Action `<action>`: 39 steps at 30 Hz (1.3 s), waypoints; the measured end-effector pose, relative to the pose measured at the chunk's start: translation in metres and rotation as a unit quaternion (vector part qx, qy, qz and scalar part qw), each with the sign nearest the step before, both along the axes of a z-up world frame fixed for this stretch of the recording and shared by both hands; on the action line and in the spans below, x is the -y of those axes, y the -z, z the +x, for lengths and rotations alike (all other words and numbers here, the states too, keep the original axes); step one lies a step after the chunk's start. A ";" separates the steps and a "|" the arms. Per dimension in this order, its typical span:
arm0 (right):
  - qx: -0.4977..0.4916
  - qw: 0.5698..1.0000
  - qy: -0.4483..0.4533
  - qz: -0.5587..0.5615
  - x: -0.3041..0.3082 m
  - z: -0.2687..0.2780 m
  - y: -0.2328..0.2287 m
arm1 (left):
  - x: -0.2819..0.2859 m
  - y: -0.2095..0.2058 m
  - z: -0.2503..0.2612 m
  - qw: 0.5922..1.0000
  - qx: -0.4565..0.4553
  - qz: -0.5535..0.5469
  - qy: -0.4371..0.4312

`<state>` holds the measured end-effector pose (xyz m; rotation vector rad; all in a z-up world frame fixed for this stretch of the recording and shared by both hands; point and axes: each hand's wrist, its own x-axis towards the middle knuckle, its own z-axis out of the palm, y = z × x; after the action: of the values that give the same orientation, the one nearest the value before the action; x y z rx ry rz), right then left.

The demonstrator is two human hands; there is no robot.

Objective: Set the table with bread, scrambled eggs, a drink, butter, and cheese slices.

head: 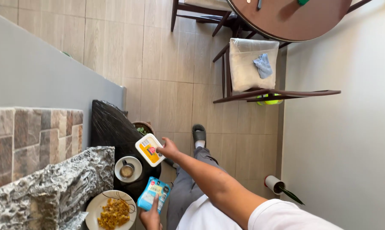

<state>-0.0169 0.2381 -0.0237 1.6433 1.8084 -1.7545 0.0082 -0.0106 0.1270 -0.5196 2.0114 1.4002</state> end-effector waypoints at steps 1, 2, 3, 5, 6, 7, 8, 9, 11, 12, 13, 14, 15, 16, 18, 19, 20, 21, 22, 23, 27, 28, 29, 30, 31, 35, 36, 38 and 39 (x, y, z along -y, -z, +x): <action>-0.003 1.000 0.002 0.001 -0.002 0.001 0.009 | 0.001 0.001 0.000 1.000 -0.003 0.001 0.002; -0.007 0.999 -0.027 0.034 0.000 0.002 0.017 | 0.006 0.001 0.001 1.000 0.004 -0.002 0.003; -0.012 0.996 -0.055 0.066 0.002 0.004 0.025 | 0.012 0.001 0.001 1.000 0.010 -0.005 0.004; -0.041 0.998 -0.008 -0.057 0.001 -0.006 0.006 | 0.030 0.007 -0.001 0.999 -0.001 0.003 0.037; -0.068 0.981 0.034 -0.177 0.002 -0.009 -0.004 | 0.040 0.009 0.000 0.998 -0.011 0.012 0.064; -0.069 0.981 0.036 -0.179 0.005 -0.007 -0.005 | 0.054 0.015 0.000 0.998 -0.011 0.010 0.066; -0.127 0.969 0.040 -0.210 0.006 -0.009 -0.006 | 0.064 0.022 -0.002 0.994 -0.013 0.023 0.103; -0.185 0.952 0.043 -0.240 0.007 -0.011 -0.006 | 0.075 0.029 -0.004 0.989 -0.015 0.037 0.139; -0.180 0.960 0.022 -0.213 0.010 -0.009 0.028 | 0.079 0.023 -0.011 0.987 -0.003 0.027 0.157; -0.171 0.968 0.000 -0.185 0.014 -0.004 0.044 | 0.082 0.019 -0.012 0.985 0.013 0.020 0.173; -0.172 0.967 0.004 -0.187 0.010 -0.005 0.023 | 0.081 0.012 -0.012 0.984 0.013 0.018 0.176; -0.121 0.973 -0.008 -0.199 -0.002 -0.006 0.002 | 0.075 0.007 -0.013 0.986 0.014 0.013 0.168; -0.070 0.975 -0.019 -0.211 -0.014 -0.007 -0.019 | 0.068 0.002 -0.013 0.987 0.015 0.008 0.159; -0.071 0.976 -0.012 -0.208 -0.023 -0.004 -0.027 | 0.056 -0.010 -0.019 0.986 0.015 0.011 0.167; -0.075 0.979 -0.019 -0.187 -0.044 0.006 -0.043 | 0.029 -0.036 -0.032 0.985 0.003 0.012 0.173; -0.076 0.980 -0.007 -0.184 -0.056 0.018 -0.045 | 0.015 -0.039 -0.034 0.983 0.004 0.014 0.185; -0.106 0.978 0.011 -0.180 -0.069 0.026 -0.046 | -0.001 -0.041 -0.039 0.983 -0.002 0.036 0.181; -0.135 0.975 0.028 -0.175 -0.083 0.035 -0.047 | -0.018 -0.042 -0.044 0.983 -0.007 0.058 0.176; -0.138 0.974 0.040 -0.174 -0.101 0.045 -0.063 | -0.039 -0.054 -0.052 0.980 -0.008 0.058 0.189; -0.131 0.976 0.068 -0.160 -0.120 0.057 -0.079 | -0.062 -0.066 -0.058 0.980 0.004 0.069 0.186; -0.148 0.967 0.163 -0.127 -0.199 0.105 -0.117 | -0.159 -0.091 -0.081 0.969 0.051 0.065 0.231; -0.153 0.965 0.171 -0.124 -0.221 0.111 -0.134 | -0.182 -0.082 -0.089 0.967 0.049 0.066 0.240; -0.166 0.957 0.210 -0.116 -0.244 0.118 -0.151 | -0.206 -0.073 -0.096 0.962 0.048 0.073 0.258; -0.172 0.947 0.247 -0.111 -0.264 0.133 -0.171 | -0.226 -0.065 -0.094 0.957 0.053 0.079 0.273; -0.170 0.946 0.255 -0.110 -0.284 0.141 -0.190 | -0.253 -0.068 -0.098 0.955 0.056 0.078 0.280; -0.185 0.904 0.336 -0.190 -0.363 0.166 -0.257 | -0.366 -0.084 -0.096 0.941 0.047 0.106 0.318; -0.190 0.890 0.355 -0.215 -0.380 0.170 -0.270 | -0.395 -0.088 -0.096 0.937 0.041 0.120 0.324; -0.199 0.883 0.372 -0.204 -0.413 0.181 -0.268 | -0.452 -0.102 -0.092 0.934 0.041 0.128 0.330; -0.207 0.878 0.385 -0.195 -0.430 0.184 -0.266 | -0.480 -0.109 -0.092 0.933 0.042 0.136 0.331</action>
<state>0.1673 0.6678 0.2420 2.0584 0.7746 -2.7365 -0.0835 0.4694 0.2360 0.2125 1.6526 1.1662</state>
